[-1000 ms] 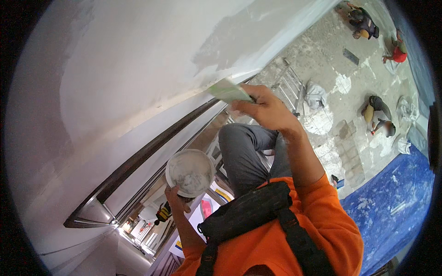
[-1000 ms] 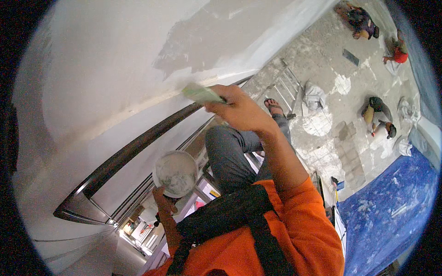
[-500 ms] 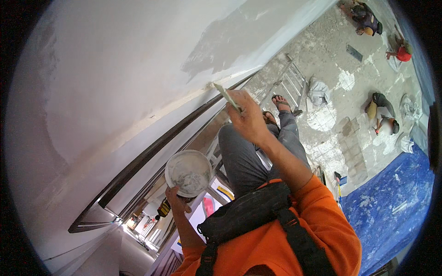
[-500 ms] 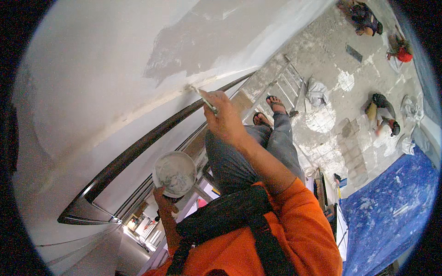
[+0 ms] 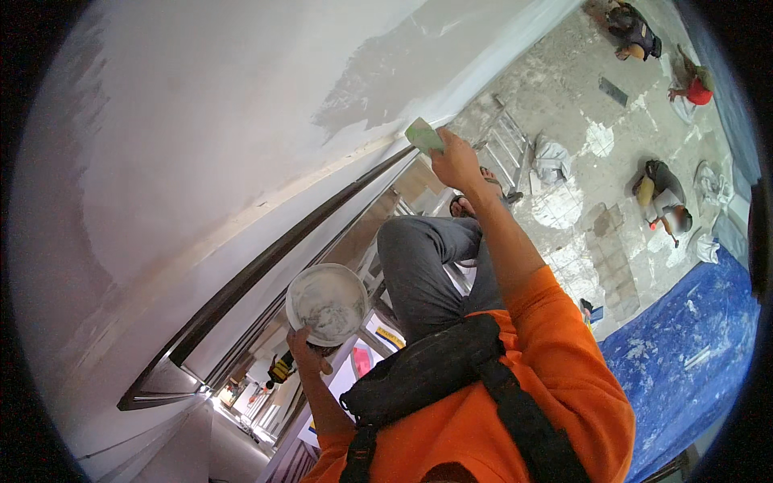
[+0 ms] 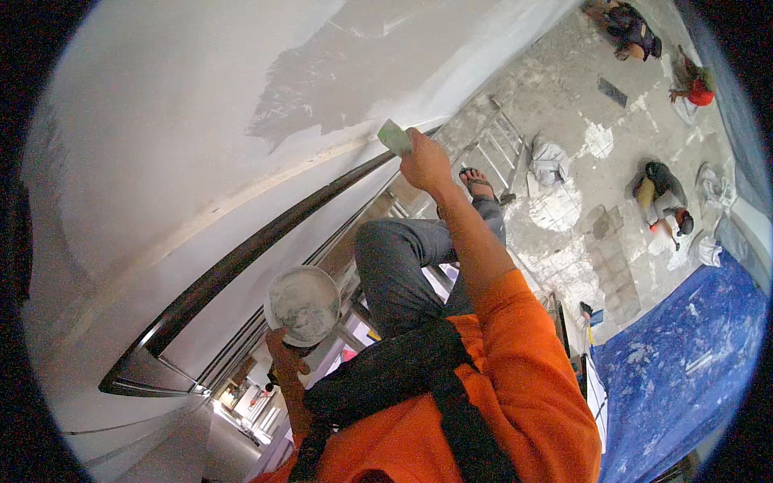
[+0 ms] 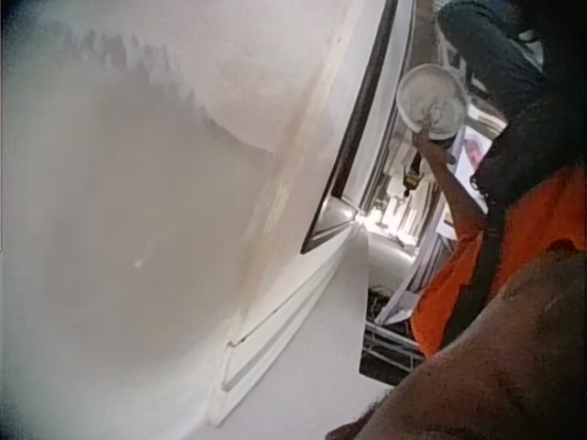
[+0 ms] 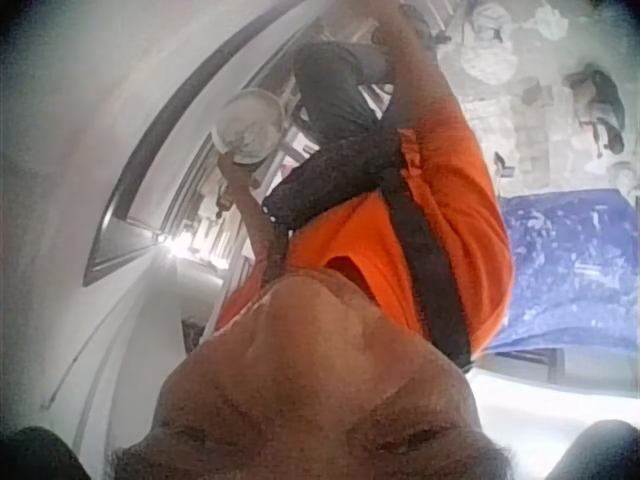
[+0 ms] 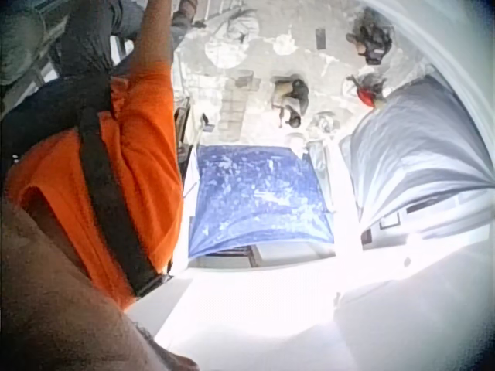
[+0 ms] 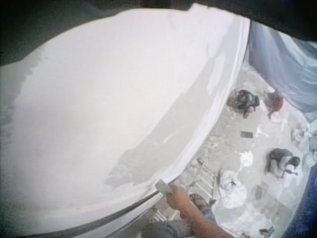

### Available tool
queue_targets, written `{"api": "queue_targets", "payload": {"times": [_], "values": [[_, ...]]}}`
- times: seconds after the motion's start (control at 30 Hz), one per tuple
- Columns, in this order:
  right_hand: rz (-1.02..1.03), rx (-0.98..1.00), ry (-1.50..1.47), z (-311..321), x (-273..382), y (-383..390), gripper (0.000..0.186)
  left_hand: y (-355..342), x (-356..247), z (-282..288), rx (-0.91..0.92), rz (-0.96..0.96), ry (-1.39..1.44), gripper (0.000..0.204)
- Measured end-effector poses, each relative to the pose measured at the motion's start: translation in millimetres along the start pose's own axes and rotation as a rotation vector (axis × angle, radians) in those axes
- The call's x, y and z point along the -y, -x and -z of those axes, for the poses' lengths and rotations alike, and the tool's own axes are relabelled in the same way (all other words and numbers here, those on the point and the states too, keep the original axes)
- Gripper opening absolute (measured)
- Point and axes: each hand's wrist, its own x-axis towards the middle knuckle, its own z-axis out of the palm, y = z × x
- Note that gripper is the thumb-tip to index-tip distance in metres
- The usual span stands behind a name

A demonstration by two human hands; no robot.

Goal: The person applies a white filling compound to a wall seam using a green plastic spreader held in their right hand, while holding a small white bucket of the compound in their left hand.

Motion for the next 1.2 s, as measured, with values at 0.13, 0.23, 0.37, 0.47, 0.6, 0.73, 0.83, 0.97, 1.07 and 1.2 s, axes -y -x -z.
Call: {"api": "queue_targets", "payload": {"times": [0.13,0.23,0.37,0.47,0.6,0.73,0.83,0.97,1.07,1.2], "values": [[-0.035,0.027,0.036,-2.8,2.5,-11.2,0.046,11.0,1.4,-11.1,-0.037,0.651,0.396,0.036],[-0.065,0.043,0.01,-4.2,13.3,-12.6,0.046,18.3,5.6,-0.9,-0.006,0.339,0.209,0.038],[-0.028,0.017,0.011,-8.7,-8.2,-16.1,0.046,-38.3,-46.7,-7.2,-0.095,0.945,0.887,0.049],[-0.043,0.055,-0.06,-13.3,7.0,-13.8,0.045,-47.1,-58.2,9.8,-0.134,1.102,1.114,0.058],[-0.008,0.044,-0.085,-12.8,10.9,-9.6,0.047,-56.3,-71.8,11.7,-0.118,1.113,1.13,0.062],[0.053,0.058,-0.154,-3.7,20.5,-4.9,0.044,-56.1,-68.7,12.6,-0.107,1.137,1.174,0.063],[0.061,0.078,-0.201,8.6,39.7,2.6,0.039,-56.2,-72.7,11.6,-0.145,1.15,1.157,0.065],[0.106,0.098,-0.263,22.9,60.3,14.8,0.043,-53.0,-70.7,9.0,-0.144,1.135,1.108,0.067],[0.1,0.084,-0.312,29.5,72.8,24.5,0.042,-54.8,-70.3,6.9,-0.149,1.148,1.147,0.07],[0.16,0.085,-0.355,33.7,93.6,34.0,0.038,-45.1,-55.9,-0.7,-0.155,1.071,1.191,0.062]]}}
